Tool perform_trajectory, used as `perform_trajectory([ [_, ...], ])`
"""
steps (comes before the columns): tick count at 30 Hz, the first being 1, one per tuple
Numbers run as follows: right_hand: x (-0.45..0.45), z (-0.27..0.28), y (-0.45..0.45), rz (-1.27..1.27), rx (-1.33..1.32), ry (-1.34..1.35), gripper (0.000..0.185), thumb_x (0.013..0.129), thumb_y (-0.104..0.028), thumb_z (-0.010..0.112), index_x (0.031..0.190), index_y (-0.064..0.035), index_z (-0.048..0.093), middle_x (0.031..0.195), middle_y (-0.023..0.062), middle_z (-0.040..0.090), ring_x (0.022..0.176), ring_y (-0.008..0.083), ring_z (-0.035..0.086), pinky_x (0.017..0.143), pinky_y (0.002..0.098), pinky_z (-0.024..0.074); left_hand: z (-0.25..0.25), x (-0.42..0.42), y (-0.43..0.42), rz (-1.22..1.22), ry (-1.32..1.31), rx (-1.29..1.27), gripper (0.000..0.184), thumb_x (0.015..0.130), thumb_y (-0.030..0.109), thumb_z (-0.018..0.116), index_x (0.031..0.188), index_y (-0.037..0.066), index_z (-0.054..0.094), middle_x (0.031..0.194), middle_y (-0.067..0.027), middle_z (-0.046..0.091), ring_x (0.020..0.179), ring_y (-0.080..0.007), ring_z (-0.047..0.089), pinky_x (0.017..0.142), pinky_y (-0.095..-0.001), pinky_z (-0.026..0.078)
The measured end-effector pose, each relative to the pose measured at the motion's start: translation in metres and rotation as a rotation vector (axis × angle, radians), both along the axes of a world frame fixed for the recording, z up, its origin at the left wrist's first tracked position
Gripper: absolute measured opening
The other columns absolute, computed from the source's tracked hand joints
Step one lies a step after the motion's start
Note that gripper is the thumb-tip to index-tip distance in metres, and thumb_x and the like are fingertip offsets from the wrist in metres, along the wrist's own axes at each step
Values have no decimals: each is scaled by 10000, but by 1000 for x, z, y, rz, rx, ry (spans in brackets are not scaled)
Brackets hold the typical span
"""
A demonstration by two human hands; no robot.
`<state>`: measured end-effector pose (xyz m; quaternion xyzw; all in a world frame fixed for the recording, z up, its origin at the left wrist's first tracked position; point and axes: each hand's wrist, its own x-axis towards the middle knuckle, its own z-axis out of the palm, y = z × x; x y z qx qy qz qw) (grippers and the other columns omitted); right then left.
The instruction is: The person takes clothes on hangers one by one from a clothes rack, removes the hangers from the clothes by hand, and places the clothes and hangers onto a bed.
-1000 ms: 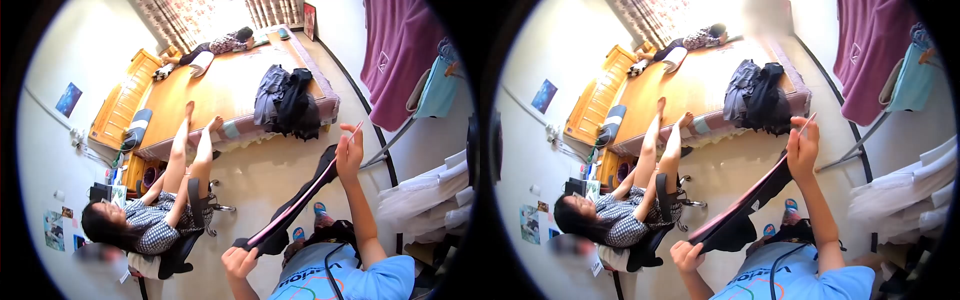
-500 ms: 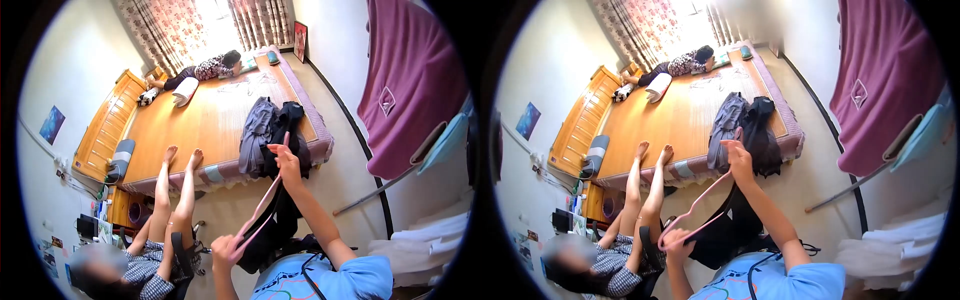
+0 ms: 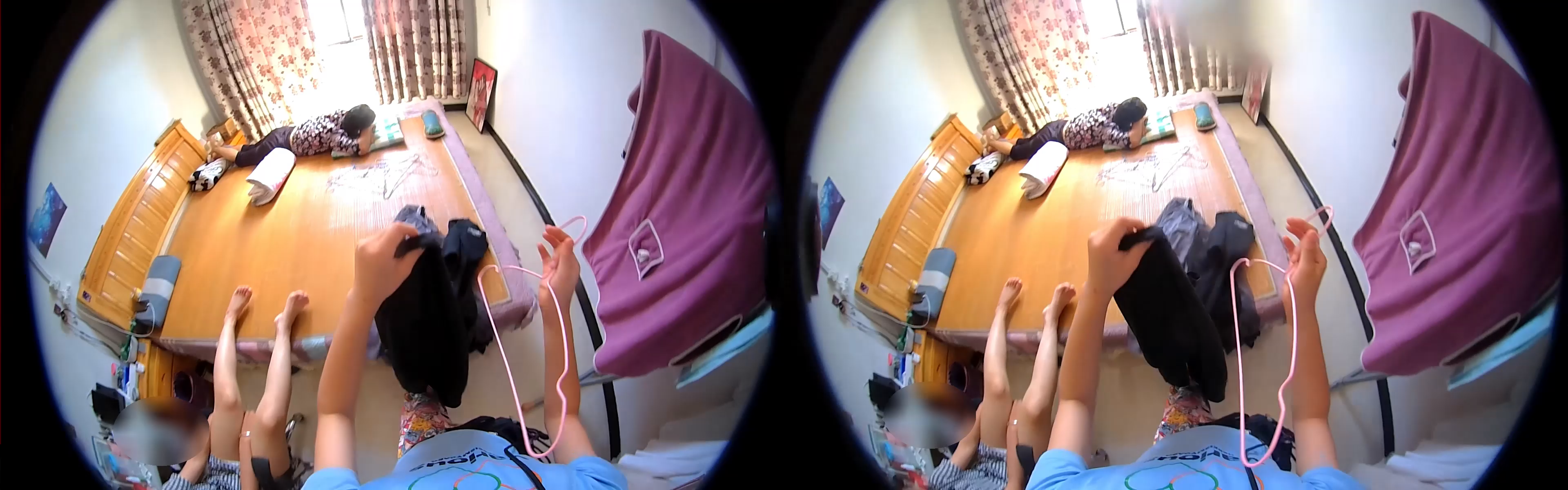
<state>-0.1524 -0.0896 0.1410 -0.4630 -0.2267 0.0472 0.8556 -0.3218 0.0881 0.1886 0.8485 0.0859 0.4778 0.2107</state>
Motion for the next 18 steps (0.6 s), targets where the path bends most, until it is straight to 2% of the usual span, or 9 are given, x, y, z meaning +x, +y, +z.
perform_trajectory([
  [3,44,-8,48,-118,-75,-54,332,866,-285,346,945,-14,519,947,48,526,818,81,471,754,243,370,-4,71,72,22,-70,-50,157,619,71,624,746,30,543,627,-123,553,577,-251,561,523,-293,440],
  [5,67,-4,86,-194,-155,-39,308,862,-265,361,917,-12,527,883,34,530,623,42,406,702,223,367,-39,116,125,146,206,-73,205,655,150,606,826,77,519,725,-112,559,674,-267,549,581,-324,438],
  [8,93,7,138,-251,-318,-192,271,855,-213,376,849,3,538,847,33,526,521,38,333,541,171,337,-138,151,184,252,380,43,537,633,156,587,1103,13,367,1104,-175,411,1010,-330,396,797,-418,367],
  [9,105,8,154,-243,-317,-203,271,855,-213,376,849,3,538,847,33,526,521,38,333,541,171,337,-167,149,187,273,498,-46,641,622,167,592,1169,13,296,1168,-170,352,1046,-328,367,820,-451,347],
  [12,140,-10,193,-225,-453,-337,269,840,-164,414,712,47,523,820,54,517,574,66,381,504,178,322,-265,122,177,108,788,-279,590,658,232,535,1155,18,302,1146,-172,372,989,-323,417,782,-445,382],
  [15,180,-27,252,-267,-572,-430,270,836,-158,422,688,50,513,825,61,516,631,108,429,545,217,348,-332,69,142,-104,1429,-540,507,683,355,495,1062,28,418,1093,-164,444,993,-318,434,797,-435,382],
  [16,188,-22,273,-144,-613,-340,274,832,-172,425,696,46,518,826,79,512,685,178,462,613,272,369,-362,46,127,-139,1560,-631,504,688,355,494,1061,23,429,1110,-170,440,1012,-310,433,811,-426,377],
  [17,204,-26,296,-116,-615,-347,274,832,-172,425,696,46,518,826,79,512,685,178,462,613,272,369,-373,21,110,-139,1561,-708,513,680,367,504,1037,2,451,1061,-197,475,963,-313,475,797,-402,393],
  [18,221,-36,323,-79,-691,-468,279,833,-182,419,704,39,528,830,92,517,688,207,467,628,305,369,-403,-6,96,-192,1523,-737,455,668,387,526,896,-6,539,914,-215,540,842,-323,526,712,-376,426],
])
